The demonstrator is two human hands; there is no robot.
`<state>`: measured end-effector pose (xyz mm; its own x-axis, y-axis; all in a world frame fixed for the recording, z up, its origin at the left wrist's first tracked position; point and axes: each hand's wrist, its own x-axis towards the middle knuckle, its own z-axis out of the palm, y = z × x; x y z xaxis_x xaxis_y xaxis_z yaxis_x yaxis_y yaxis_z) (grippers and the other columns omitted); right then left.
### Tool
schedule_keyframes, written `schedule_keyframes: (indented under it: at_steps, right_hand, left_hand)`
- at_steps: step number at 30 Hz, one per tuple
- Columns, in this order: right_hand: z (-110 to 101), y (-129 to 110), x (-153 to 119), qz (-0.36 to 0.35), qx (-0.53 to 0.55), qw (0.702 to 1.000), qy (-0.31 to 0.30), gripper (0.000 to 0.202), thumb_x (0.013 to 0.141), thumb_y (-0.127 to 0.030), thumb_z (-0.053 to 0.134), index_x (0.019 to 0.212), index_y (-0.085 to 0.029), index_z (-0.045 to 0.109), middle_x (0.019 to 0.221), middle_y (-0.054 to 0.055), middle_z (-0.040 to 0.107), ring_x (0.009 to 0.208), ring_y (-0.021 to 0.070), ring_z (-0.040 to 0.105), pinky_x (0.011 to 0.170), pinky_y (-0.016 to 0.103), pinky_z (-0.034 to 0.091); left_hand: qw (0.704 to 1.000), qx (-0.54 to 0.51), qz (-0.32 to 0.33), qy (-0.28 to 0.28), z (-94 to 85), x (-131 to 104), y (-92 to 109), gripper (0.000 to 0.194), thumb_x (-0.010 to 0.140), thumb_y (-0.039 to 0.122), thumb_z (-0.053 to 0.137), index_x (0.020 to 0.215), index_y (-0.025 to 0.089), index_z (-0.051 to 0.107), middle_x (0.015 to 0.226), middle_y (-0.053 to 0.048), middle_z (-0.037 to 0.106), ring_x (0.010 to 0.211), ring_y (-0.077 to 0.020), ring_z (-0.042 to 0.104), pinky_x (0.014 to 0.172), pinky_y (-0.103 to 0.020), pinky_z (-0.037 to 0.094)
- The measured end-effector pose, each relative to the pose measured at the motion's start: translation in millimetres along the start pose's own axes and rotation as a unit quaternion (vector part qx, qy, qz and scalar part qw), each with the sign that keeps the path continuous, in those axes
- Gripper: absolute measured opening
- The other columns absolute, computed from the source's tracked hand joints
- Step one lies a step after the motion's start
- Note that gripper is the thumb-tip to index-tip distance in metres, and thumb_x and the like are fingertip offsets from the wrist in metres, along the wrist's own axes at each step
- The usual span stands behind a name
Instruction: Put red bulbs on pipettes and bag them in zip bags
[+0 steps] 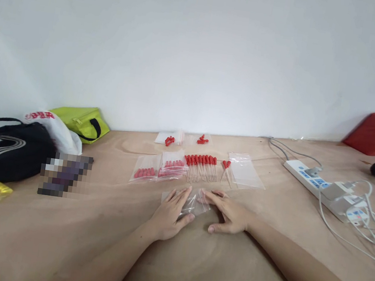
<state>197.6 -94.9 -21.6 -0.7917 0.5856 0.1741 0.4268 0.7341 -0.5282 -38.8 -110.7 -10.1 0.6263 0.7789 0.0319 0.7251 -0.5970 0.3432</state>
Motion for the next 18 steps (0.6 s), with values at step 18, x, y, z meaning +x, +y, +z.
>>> schedule_keyframes:
  at_steps: [18]
  right_hand:
    - [-14, 22, 3, 0.118, 0.073, 0.977, 0.164, 0.027, 0.078, -0.039, 0.050, 0.082, -0.018, 0.065, 0.089, 0.007, 0.064, 0.082, 0.0164, 0.058, 0.072, 0.028, 0.044]
  left_hand:
    - [1.000, -0.007, 0.014, -0.008, -11.7, -3, -21, 0.045, 0.087, 0.044, 0.036, 0.128, 0.023, 0.037, 0.136, -0.004, 0.036, 0.127, -0.0183, 0.028, 0.106, -0.043, 0.019]
